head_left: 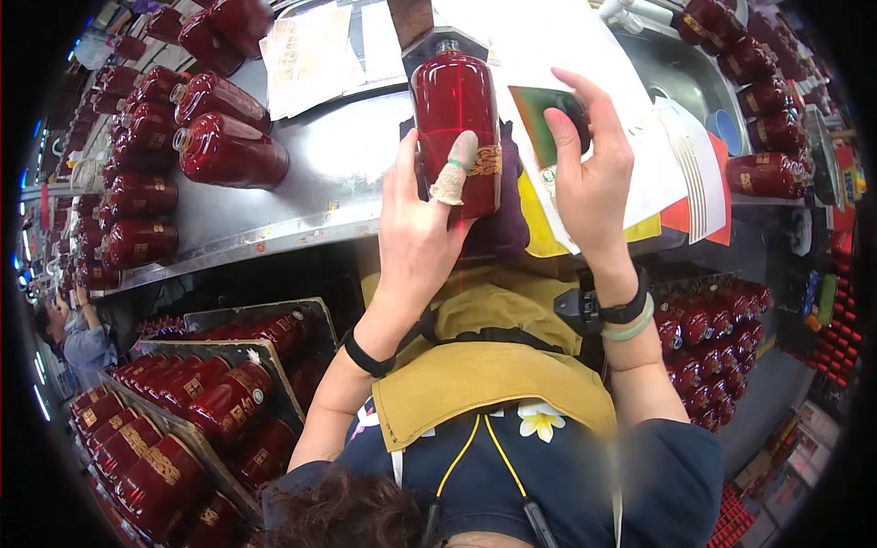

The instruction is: Applying and smoothing labels on red liquor bottles on a production line.

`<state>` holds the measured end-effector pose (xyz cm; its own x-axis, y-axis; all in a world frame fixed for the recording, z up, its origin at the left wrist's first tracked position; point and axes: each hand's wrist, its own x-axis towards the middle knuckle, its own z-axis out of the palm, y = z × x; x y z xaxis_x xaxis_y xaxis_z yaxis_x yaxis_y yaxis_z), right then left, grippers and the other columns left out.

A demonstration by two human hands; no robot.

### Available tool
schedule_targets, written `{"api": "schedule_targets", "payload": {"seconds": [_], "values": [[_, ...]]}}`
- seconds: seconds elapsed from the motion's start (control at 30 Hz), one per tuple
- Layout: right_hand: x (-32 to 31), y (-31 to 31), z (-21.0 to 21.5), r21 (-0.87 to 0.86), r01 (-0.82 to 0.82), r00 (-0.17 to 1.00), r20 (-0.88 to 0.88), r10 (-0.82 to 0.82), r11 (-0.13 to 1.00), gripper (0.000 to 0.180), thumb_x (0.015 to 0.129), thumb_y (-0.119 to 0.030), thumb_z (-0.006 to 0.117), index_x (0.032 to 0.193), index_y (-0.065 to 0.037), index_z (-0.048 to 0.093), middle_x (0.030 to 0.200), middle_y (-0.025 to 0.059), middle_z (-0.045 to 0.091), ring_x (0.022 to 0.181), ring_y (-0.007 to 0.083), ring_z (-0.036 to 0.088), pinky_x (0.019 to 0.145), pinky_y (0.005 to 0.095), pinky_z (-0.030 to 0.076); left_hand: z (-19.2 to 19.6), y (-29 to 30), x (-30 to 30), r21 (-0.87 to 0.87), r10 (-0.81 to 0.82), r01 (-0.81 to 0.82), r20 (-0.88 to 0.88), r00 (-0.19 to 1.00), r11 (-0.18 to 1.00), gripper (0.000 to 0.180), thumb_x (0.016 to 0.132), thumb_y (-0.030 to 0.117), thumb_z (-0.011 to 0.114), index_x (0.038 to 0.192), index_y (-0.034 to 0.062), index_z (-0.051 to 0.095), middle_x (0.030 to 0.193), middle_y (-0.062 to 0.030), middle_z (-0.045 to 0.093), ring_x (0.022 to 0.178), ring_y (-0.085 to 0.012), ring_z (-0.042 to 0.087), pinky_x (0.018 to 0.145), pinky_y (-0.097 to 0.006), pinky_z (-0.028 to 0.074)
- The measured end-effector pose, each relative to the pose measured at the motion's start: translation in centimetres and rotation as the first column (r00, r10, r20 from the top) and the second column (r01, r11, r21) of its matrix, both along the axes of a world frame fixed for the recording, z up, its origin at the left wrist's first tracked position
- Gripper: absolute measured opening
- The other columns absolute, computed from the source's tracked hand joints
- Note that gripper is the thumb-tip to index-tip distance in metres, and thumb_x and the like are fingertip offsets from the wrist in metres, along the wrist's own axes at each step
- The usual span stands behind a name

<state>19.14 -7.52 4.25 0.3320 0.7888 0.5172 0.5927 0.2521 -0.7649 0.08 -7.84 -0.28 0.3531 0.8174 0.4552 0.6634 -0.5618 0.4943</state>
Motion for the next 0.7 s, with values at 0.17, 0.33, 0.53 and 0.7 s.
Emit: {"api": "schedule_targets", "payload": {"seconds": [0.17,0.33,0.53,0.7], "values": [[0.1,-0.7,-1.5,0.156,-0.387,0.809,0.531,0.253,0.909,0.025,0.077,-0.002,0.074,0.099,-0.012,0.076,0.092,0.0007,0.073,0.083,0.0182,0.061,0.076,0.0318,0.049,-1.5,-0.1,-0.1,-0.005,0.017,-0.017,0.162,0.987,1.0,0.088,0.067,0.001,0.087,0.147,0.0048,0.052,0.136,-0.0239,0.058,0.115,-0.0406,0.063,0.097,-0.045,0.054],[-1.7,0.4,-1.0,0.093,-0.47,0.798,0.471,0.377,0.878,0.018,0.079,-0.014,0.07,0.097,-0.016,0.071,0.087,-0.0035,0.066,0.082,0.0199,0.057,0.075,0.035,0.047,-1.6,-0.6,0.4,-0.047,0.06,-0.046,0.359,0.931,0.998,0.103,0.066,0.007,0.094,0.152,-0.0053,0.037,0.133,-0.0232,0.06,0.121,-0.0342,0.062,0.102,-0.042,0.051],[-0.6,0.7,-1.9,0.171,-0.583,0.704,0.595,0.388,0.795,0.016,0.08,-0.012,0.068,0.096,-0.016,0.071,0.09,-0.0051,0.07,0.082,0.0203,0.059,0.077,0.035,0.047,-1.5,-0.6,-0.4,-0.13,0.057,-0.013,0.335,0.94,0.991,0.091,0.067,0.011,0.095,0.144,-0.008,0.048,0.137,-0.02,0.063,0.125,-0.0321,0.063,0.106,-0.039,0.048],[1.0,4.0,-0.8,0.222,-0.333,0.834,0.524,0.176,0.917,0.015,0.08,-0.01,0.074,0.095,-0.014,0.074,0.092,-0.0008,0.073,0.074,0.0191,0.06,0.079,0.034,0.046,-1.7,-0.4,-1.5,-0.012,0.003,0.0,0.257,0.966,1.0,0.088,0.074,0.016,0.093,0.144,-0.0111,0.047,0.135,-0.0228,0.064,0.119,-0.0344,0.067,0.101,-0.038,0.051]]}}
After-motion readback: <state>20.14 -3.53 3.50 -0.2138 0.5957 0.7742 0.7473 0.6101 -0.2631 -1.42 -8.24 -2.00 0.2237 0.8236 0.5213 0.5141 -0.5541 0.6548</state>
